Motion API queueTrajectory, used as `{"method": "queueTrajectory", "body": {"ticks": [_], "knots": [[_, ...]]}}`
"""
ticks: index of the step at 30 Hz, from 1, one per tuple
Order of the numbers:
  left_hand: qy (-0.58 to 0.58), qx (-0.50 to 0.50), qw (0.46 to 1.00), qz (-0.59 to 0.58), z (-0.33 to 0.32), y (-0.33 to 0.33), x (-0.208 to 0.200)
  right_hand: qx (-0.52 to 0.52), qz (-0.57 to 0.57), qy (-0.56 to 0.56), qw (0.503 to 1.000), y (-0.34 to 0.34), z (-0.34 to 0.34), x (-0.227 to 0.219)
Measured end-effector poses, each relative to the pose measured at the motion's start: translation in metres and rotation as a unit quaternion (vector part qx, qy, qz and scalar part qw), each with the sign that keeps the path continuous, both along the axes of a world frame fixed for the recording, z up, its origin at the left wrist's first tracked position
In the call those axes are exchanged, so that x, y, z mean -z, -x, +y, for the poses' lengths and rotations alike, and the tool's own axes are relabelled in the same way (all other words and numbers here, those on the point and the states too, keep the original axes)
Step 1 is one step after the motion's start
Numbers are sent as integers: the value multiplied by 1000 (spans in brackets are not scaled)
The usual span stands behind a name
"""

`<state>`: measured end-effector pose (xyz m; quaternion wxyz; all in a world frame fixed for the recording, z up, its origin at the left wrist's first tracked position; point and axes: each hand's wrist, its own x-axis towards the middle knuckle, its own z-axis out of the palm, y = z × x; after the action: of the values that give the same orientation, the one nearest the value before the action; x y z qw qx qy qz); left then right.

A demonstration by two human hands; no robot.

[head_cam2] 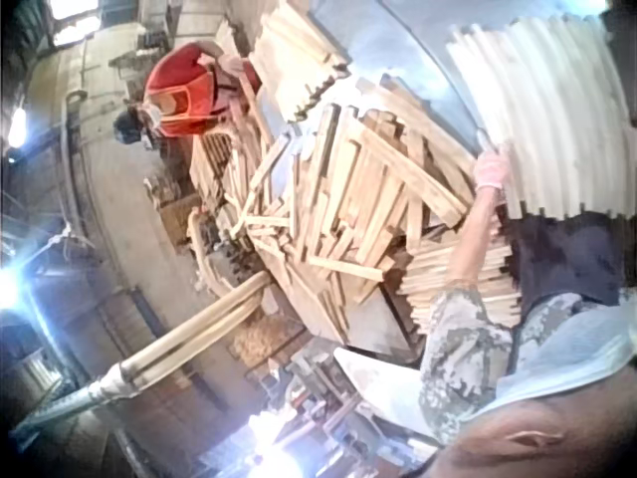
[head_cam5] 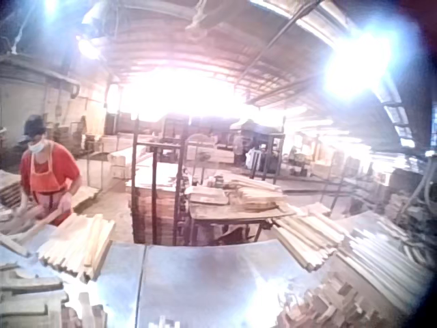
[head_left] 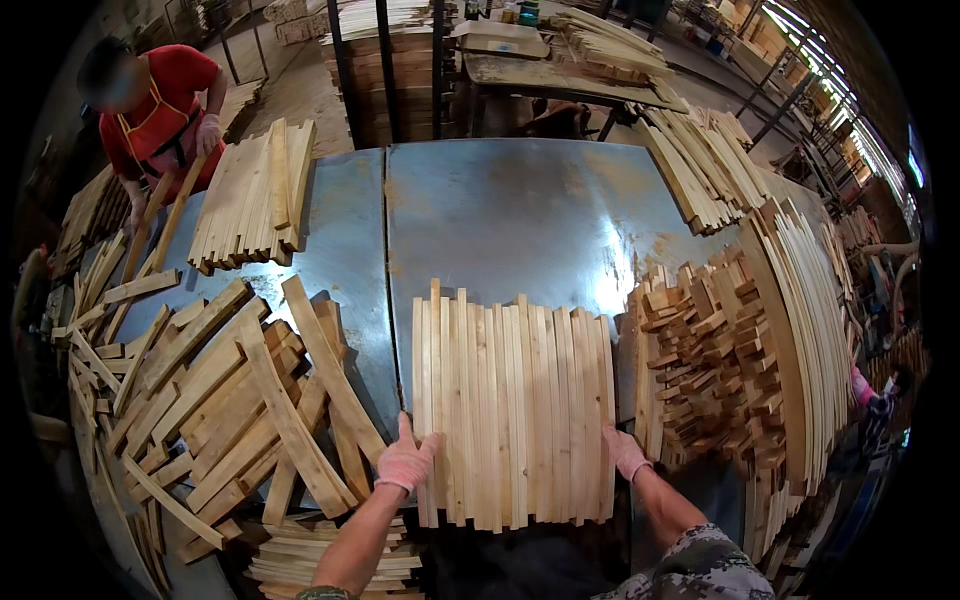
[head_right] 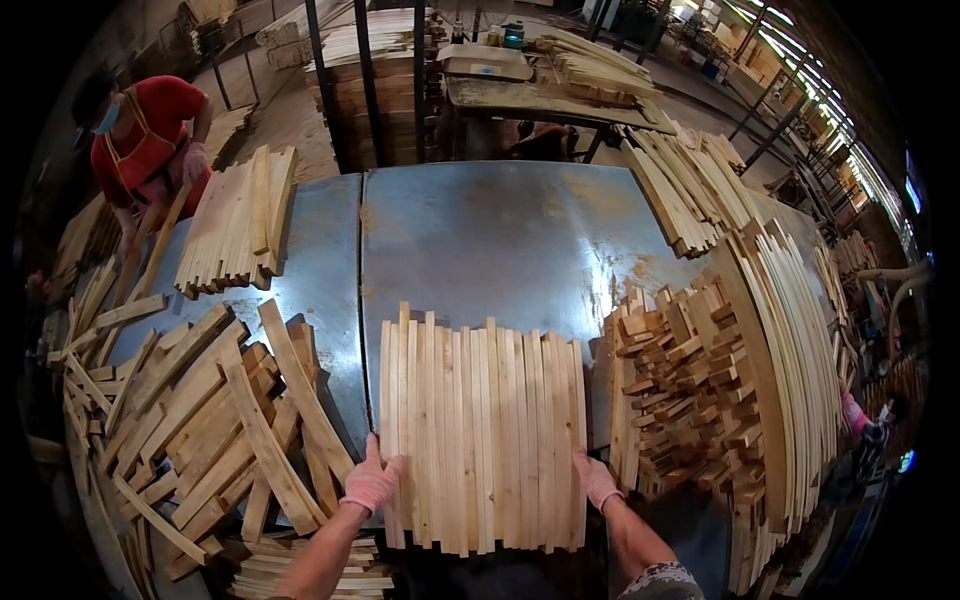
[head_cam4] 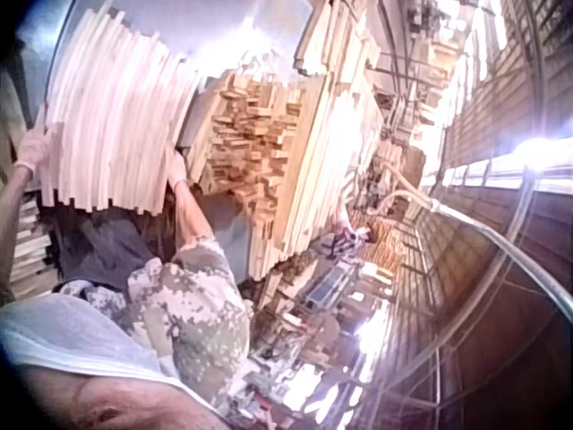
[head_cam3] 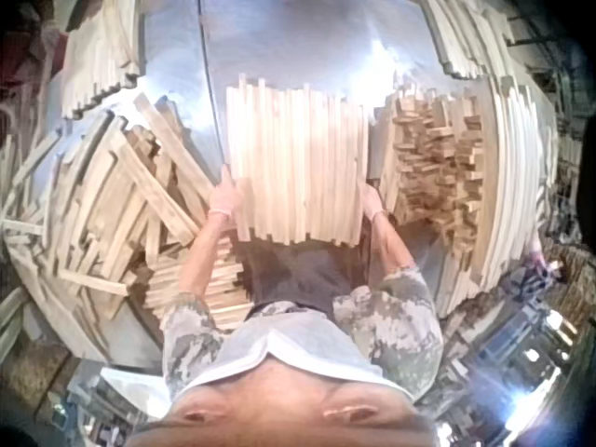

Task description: The person gathers and stacks wooden planks on a metal table in a workshop. They repeatedly pick up bundles of planks from the floor and the table, align them, and place them into neat piles. Other workers are visible in the background performing similar tasks.

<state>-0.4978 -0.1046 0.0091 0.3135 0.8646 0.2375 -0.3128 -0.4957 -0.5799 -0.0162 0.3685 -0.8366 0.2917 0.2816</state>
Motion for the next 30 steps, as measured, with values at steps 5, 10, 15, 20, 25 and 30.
{"method": "queueTrajectory", "body": {"ticks": [5, 10, 15, 20, 25, 30], "knots": [[7, 76, 996, 52, -9, -25, 2, 66, 44, -194, 978, 5, -61, 88], [94, -44, 990, -95, -13, 1, 21, 242, -2, -271, 932, -8, -2, 54], [330, -240, 896, -178, -21, 23, 54, 226, -10, -321, 920, -3, -20, 57], [384, -276, 858, -202, -56, 74, 39, 218, -4, -400, 890, 32, -50, 45], [320, -270, 881, -222, -69, 144, 9, 195, 20, -358, 913, 82, -57, 12], [295, -303, 869, -258, -84, 225, -37, 135, -14, -439, 888, 128, -63, 0]]}}
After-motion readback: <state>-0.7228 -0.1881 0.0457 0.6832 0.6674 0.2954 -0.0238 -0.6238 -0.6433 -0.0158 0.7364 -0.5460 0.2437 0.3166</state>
